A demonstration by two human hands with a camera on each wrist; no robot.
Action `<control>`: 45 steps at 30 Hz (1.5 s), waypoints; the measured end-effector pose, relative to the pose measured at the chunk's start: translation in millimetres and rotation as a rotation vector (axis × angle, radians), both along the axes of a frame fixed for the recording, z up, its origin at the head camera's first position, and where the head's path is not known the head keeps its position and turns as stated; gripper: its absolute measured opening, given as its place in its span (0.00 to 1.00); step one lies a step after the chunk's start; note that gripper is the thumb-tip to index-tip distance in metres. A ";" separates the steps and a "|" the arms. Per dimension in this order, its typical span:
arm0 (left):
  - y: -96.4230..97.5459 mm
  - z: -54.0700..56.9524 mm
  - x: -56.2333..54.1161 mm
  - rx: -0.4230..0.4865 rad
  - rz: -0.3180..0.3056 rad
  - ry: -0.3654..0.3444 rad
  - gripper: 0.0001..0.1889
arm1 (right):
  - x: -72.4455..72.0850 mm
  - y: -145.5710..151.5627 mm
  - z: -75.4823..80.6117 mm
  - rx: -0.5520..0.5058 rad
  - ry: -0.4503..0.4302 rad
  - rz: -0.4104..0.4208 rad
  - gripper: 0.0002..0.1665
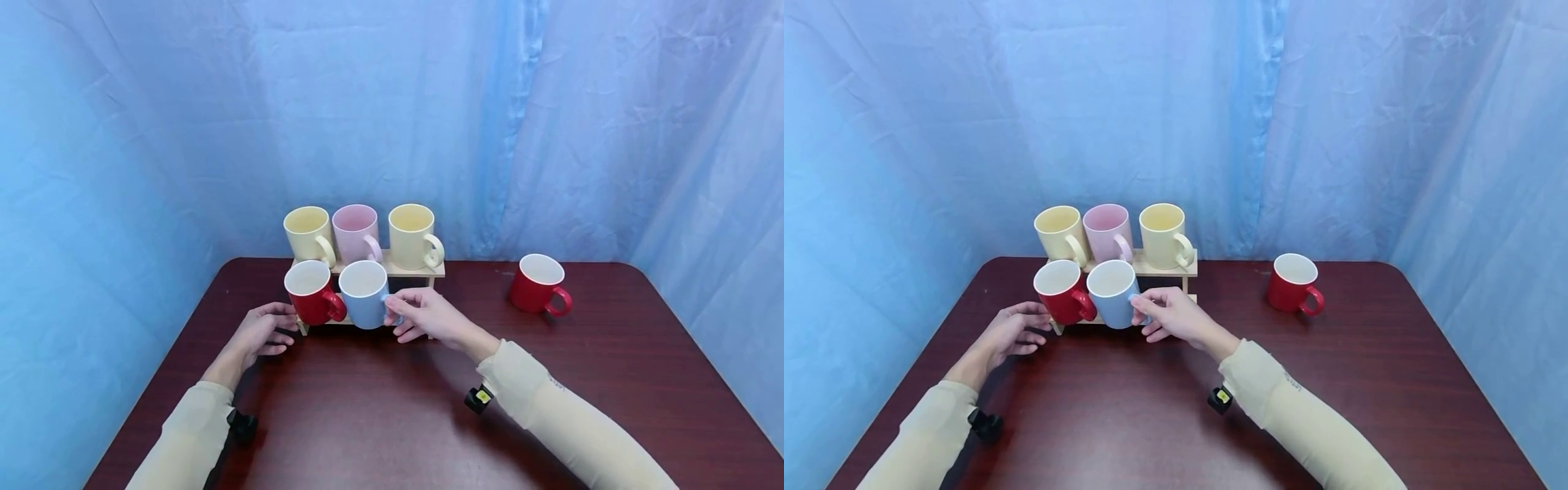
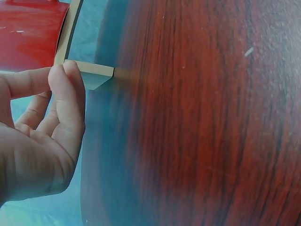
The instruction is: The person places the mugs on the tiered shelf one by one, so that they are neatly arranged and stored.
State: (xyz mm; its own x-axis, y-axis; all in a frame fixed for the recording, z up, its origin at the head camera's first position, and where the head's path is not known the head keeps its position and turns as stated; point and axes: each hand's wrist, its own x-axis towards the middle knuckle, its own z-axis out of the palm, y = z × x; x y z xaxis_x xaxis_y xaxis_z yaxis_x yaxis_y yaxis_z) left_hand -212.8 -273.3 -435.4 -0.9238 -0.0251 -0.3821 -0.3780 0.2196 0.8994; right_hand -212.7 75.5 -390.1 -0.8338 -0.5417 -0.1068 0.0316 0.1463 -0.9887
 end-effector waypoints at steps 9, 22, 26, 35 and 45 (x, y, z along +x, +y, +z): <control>4.6 -1.9 -1.3 0.013 -0.011 0.003 0.17 | -10.5 -3.0 -15.4 -0.052 -0.104 -0.042 0.18; -0.8 -1.8 3.3 0.010 -0.014 0.012 0.18 | -10.3 -11.2 -16.4 -0.072 -0.146 -0.065 0.17; -0.9 -2.8 2.8 0.008 -0.011 0.018 0.18 | -8.6 -12.0 -16.9 -0.063 -0.145 -0.081 0.18; -1.4 -4.4 0.8 0.006 -0.013 0.021 0.18 | -5.5 2.6 -14.9 -0.014 -0.137 -0.080 0.20; -1.2 -4.4 -0.2 0.006 -0.019 0.012 0.19 | 0.9 49.6 5.1 0.002 -0.011 -0.125 0.28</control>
